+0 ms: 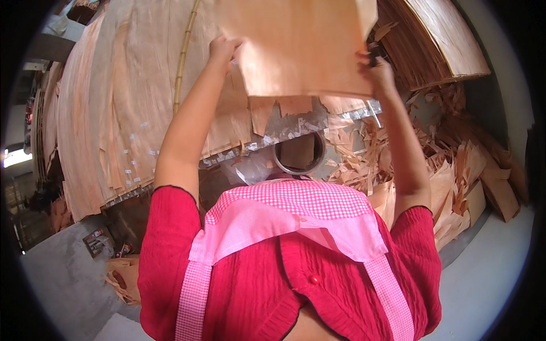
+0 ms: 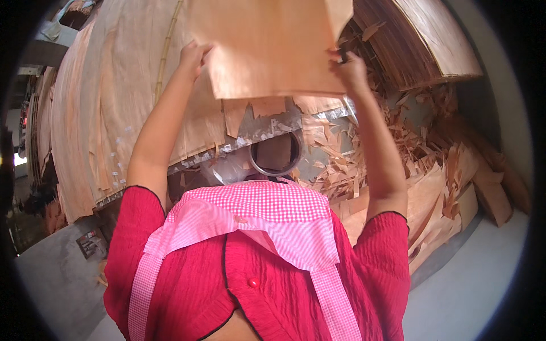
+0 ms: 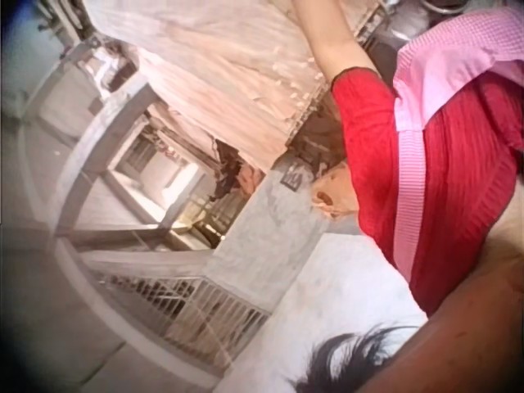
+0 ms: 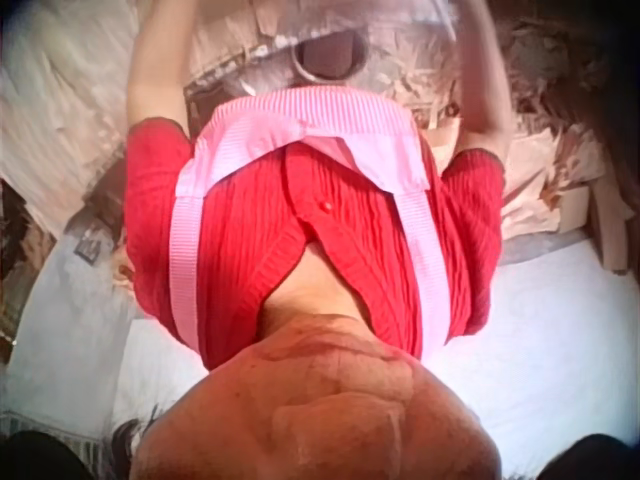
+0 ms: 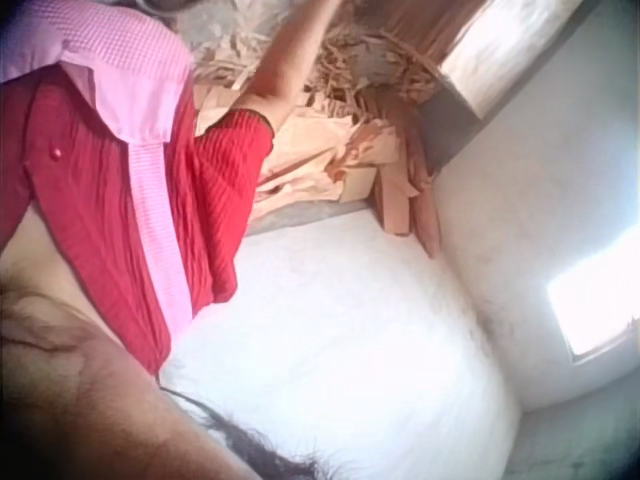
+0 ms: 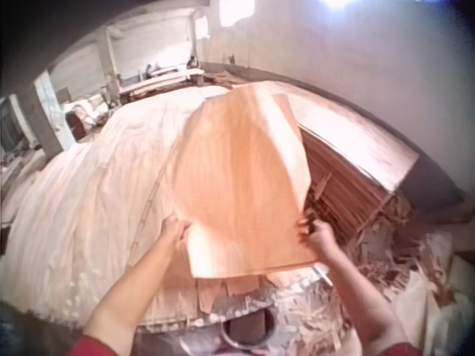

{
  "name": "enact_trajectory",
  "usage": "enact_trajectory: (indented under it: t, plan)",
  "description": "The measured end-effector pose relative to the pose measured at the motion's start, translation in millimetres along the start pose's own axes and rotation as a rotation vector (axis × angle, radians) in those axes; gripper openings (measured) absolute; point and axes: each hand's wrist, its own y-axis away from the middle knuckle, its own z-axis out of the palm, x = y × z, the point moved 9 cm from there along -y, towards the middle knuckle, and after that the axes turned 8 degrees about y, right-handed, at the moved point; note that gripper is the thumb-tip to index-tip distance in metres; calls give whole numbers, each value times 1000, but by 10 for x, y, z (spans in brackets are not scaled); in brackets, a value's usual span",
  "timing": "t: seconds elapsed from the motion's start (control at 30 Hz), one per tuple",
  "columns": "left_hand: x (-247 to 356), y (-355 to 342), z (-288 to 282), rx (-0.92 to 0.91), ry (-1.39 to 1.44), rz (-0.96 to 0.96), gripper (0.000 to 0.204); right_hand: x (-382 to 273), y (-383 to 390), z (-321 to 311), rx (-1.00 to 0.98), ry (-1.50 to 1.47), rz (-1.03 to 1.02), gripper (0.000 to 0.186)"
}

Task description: The person prepares and sorts wood veneer sheets by using a utility knife to trim edges, applying tape to secure pieces, and using a bamboo rod to measure or alignment sheets.

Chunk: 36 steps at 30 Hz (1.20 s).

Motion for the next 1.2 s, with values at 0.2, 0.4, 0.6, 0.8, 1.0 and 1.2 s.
enact_trajectory:
  t: [0.2,0.4,0.6,0.8,1.0,1.2]
  plan:
    - [-654,294,-719,147,-428,162,51,597,99,714,-317,394,74,20]
    - [-538,725,-723,284,-778,392,87,221,329,828,-45,700,-199,19]
    - [-556,791,-650,213,-843,451,69,280,358,877,63,790,-286,15]
    - [-548,914,-647,149,-818,504,57,238,425,885,179,815,-299,16]
    - [-574,929,-674,10,-813,511,59,391,459,952,176,832,-158,25]
    - [-315,1098,-598,150,-990,766,51,663,324,835,206,577,-52,27]
